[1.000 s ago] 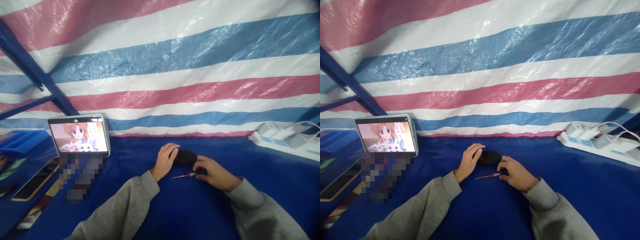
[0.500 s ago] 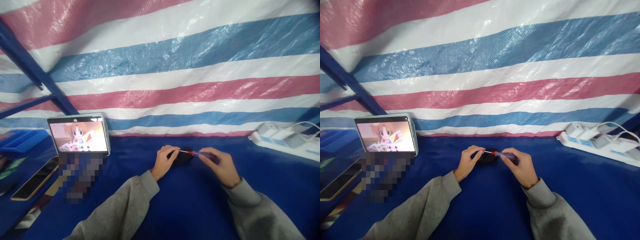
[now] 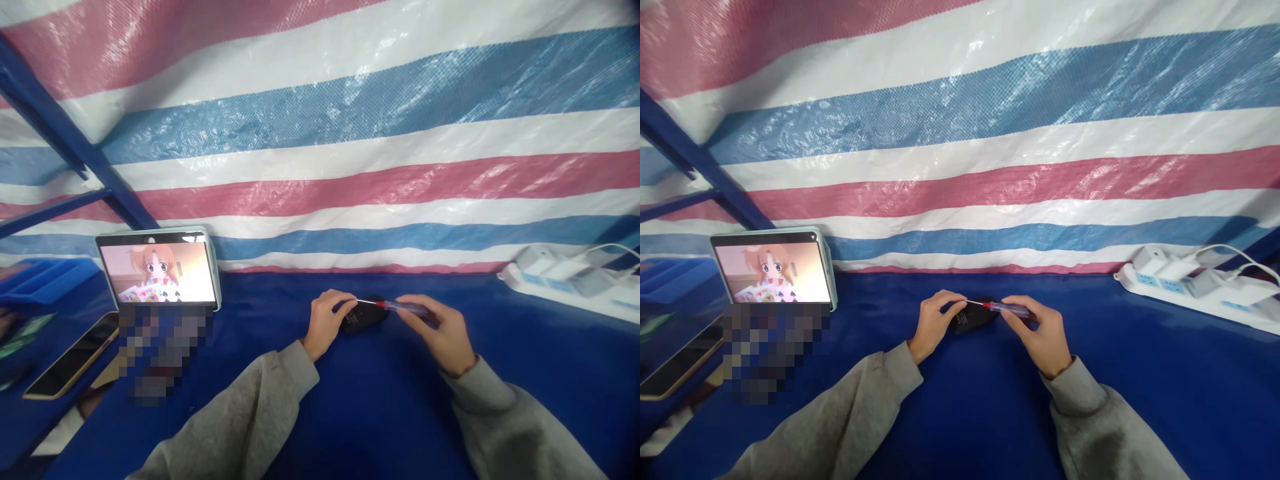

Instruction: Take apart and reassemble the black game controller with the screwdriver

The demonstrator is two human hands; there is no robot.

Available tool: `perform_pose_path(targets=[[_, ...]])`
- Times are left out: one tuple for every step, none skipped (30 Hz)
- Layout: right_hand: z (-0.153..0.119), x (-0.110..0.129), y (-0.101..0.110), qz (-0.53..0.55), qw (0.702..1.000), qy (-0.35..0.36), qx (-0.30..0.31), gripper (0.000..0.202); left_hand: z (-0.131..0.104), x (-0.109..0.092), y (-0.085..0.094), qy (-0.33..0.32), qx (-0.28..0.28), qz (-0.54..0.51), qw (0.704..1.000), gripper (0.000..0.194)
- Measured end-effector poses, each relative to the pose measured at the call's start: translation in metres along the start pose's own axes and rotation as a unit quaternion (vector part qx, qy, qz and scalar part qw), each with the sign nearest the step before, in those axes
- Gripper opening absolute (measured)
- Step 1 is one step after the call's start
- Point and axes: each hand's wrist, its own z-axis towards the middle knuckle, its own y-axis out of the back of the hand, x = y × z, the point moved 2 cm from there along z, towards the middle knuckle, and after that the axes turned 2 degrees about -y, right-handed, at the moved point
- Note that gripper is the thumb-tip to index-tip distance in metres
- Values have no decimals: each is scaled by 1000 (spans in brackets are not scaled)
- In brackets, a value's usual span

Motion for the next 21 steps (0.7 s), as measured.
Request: perform_pose_path(targets=[[0, 2, 0, 17, 1000, -4, -4, 29, 0, 0, 0, -4, -1, 5, 1000, 13], [0, 4, 0, 34, 999, -10, -7, 29, 0, -1, 0, -8, -1, 9, 1000, 13], [0, 6, 0, 52, 998, -19, -8, 29, 0, -2, 0, -13, 0, 13, 1000, 13], [0, 8, 0, 72, 997, -30, -7, 29, 0, -3, 0, -19, 3, 17, 1000, 14], [0, 9, -1, 92, 995, -42, -5, 29, 0, -3, 0, -25, 7, 21, 999, 15], [0, 10, -2, 111, 992, -53, -4, 30, 0, -4, 0, -31, 10, 24, 999, 16], [0, 10, -2, 128, 990, -63, -5, 31, 0, -5, 0, -36, 14, 27, 999, 17], [0, 10, -3, 141, 987, -71, -8, 31, 0, -5, 0, -41, 16, 29, 999, 18], [0, 10, -3, 150, 986, -76, -11, 32, 0, -6, 0, -44, 16, 31, 998, 18], [0, 9, -4, 156, 984, -80, -11, 33, 0, -6, 0, -46, 16, 32, 998, 19], [0, 8, -4, 159, 984, -83, -11, 33, 0, -6, 0, -48, 14, 33, 998, 19], [0, 8, -5, 159, 984, -85, -8, 33, 0, -7, 0, -49, 13, 35, 998, 20], [0, 7, -5, 157, 984, -86, -2, 33, 0, -7, 0, -51, 10, 39, 998, 20], [0, 8, -5, 154, 984, -86, 3, 33, 0, -7, 0, -53, 9, 43, 998, 20], [0, 8, -5, 152, 985, -85, 5, 33, -1, -7, -1, -57, 9, 48, 997, 20], [0, 9, -5, 150, 985, -84, 6, 33, -1, -7, -1, -62, 9, 53, 997, 20], [0, 9, -5, 149, 985, -82, 7, 33, -1, -7, -1, -69, 9, 55, 996, 20], [1, 10, -4, 149, 985, -82, 6, 33, -2, -7, -2, -77, 8, 56, 995, 21], [1, 11, -4, 152, 985, -83, 5, 33, -2, -7, -2, -86, 7, 55, 995, 21], [1, 11, -4, 156, 984, -86, 4, 33, -3, -7, -2, -93, 5, 53, 994, 22], [1, 11, -4, 163, 983, -89, 4, 33, -3, -8, -2, -98, 2, 51, 994, 22]])
